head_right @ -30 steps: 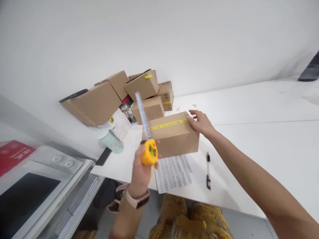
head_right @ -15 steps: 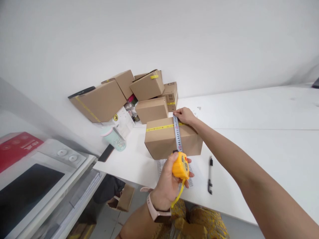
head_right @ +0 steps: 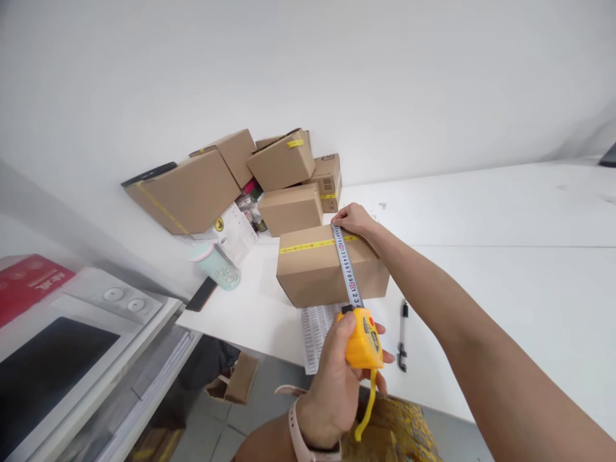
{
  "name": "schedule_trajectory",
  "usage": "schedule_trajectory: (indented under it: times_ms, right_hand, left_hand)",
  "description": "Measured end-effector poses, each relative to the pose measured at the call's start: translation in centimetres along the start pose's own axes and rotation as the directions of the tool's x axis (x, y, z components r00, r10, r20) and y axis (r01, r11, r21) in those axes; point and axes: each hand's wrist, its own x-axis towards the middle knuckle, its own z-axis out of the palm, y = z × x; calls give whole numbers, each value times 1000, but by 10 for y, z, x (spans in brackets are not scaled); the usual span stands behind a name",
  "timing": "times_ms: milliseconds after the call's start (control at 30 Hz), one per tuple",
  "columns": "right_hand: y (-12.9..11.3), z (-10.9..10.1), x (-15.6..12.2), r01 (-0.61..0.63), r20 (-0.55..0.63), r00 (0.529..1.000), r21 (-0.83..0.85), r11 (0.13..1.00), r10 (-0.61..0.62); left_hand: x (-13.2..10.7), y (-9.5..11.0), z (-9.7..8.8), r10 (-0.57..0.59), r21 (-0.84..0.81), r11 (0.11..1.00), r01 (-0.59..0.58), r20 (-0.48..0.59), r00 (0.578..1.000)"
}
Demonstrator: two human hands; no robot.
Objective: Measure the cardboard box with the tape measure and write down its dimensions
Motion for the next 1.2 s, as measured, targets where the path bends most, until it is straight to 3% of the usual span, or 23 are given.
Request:
schedule_trajectory:
  times_ms: [300,1200]
  right_hand:
    - [0,-2,3,-30,25,999,23,999,30]
    - [-4,-2,0,-83,24,996,91,992,81]
  left_hand:
    - [-1,-3,6,13,46,999,-14,5,1000]
    - [-1,-9,3,52,36,998,-52,12,999]
